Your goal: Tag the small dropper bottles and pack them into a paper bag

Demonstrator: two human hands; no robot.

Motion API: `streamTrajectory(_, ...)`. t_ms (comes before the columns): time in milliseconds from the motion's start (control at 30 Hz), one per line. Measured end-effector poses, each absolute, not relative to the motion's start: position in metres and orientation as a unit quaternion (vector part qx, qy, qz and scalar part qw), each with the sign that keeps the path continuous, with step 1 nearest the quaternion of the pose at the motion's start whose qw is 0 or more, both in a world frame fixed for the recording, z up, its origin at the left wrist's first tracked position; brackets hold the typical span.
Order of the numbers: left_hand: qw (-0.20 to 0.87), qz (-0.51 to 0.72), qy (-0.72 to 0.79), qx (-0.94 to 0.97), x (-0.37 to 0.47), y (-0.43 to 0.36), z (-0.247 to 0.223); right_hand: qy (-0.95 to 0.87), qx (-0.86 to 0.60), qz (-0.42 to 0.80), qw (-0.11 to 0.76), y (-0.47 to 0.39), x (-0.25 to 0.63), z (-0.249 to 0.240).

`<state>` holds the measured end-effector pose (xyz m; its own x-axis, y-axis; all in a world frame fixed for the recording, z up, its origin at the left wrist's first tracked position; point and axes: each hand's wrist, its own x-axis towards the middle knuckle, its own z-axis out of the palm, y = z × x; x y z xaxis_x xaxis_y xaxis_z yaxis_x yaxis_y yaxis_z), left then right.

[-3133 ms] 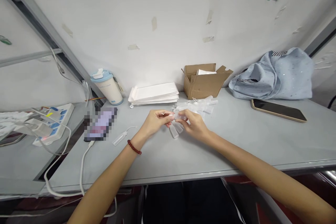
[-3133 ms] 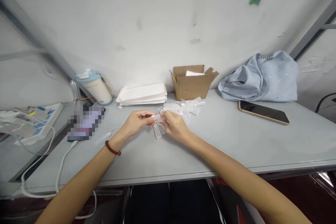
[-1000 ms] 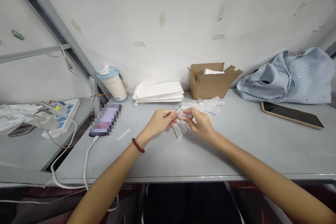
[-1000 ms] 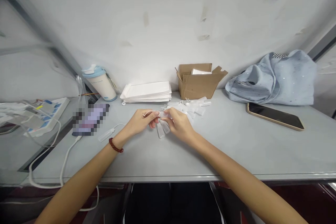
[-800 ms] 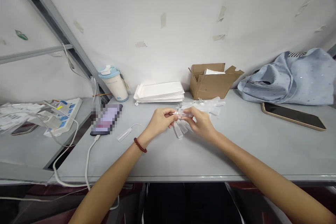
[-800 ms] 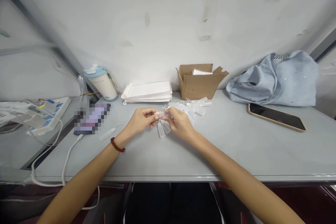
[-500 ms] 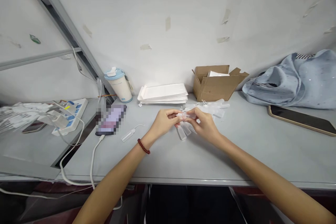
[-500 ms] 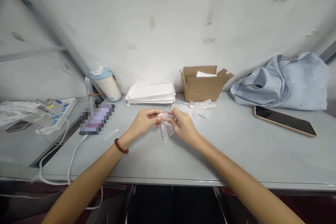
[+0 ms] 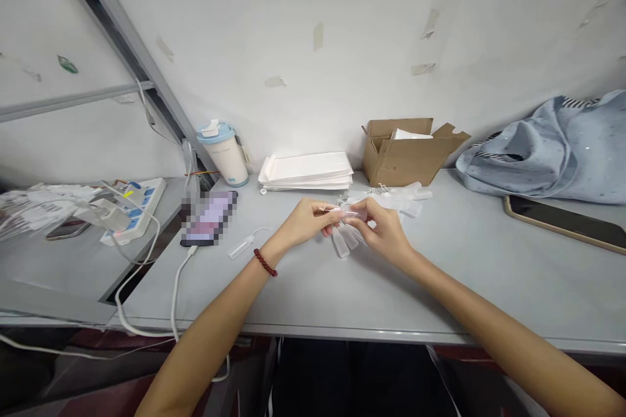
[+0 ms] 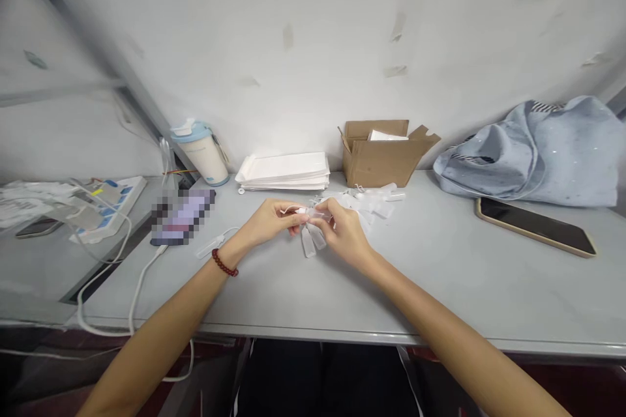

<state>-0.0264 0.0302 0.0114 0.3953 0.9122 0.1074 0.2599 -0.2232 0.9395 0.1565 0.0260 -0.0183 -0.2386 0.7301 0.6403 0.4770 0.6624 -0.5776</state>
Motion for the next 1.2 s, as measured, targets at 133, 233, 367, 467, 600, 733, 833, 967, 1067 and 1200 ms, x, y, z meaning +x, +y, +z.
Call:
streamTrajectory(133, 0.465, 0.334, 0.439, 0.693, -0.027, 0.030, 0.012, -0.780, -0.392, 0.125, 0.472, 0.025, 0.155, -0.019)
streamTrajectory(233, 0.453, 0.340, 0.433, 0.701, -0.028, 0.030, 0.011, -0.782, -0.391, 0.127, 0.468, 0.025, 0.156, -0.020)
streamTrajectory(367, 0.452, 0.355, 0.414, 0.705, -0.027, 0.031, 0.009, -0.778, -0.390, 0.129, 0.475, 0.026, 0.157, -0.019)
streamTrajectory(467, 0.482, 0.348, 0.436, 0.676, -0.025, 0.031, 0.008, -0.773, -0.387, 0.137, 0.483, 0.026, 0.156, -0.020)
streamTrajectory(600, 0.501, 0.337, 0.444, 0.662, -0.021, 0.029, 0.007, -0.765, -0.384, 0.143, 0.497, 0.025, 0.154, -0.021)
streamTrajectory(733, 0.482, 0.358, 0.435, 0.671, -0.019, 0.024, 0.010, -0.752, -0.391, 0.161, 0.505, 0.024, 0.155, -0.018)
streamTrajectory(833, 0.431, 0.371, 0.419, 0.708, -0.021, 0.020, 0.014, -0.705, -0.398, 0.331, 0.484, 0.024, 0.157, -0.012)
streamTrajectory(967, 0.398, 0.343, 0.412, 0.744, -0.022, 0.018, 0.015, -0.635, -0.382, 0.509, 0.439, 0.025, 0.157, -0.006)
streamTrajectory(1067, 0.423, 0.333, 0.416, 0.732, -0.022, 0.020, 0.013, -0.631, -0.382, 0.499, 0.455, 0.025, 0.155, -0.007)
streamTrajectory(1200, 0.480, 0.338, 0.422, 0.691, -0.022, 0.023, 0.010, -0.662, -0.383, 0.397, 0.507, 0.026, 0.156, -0.012)
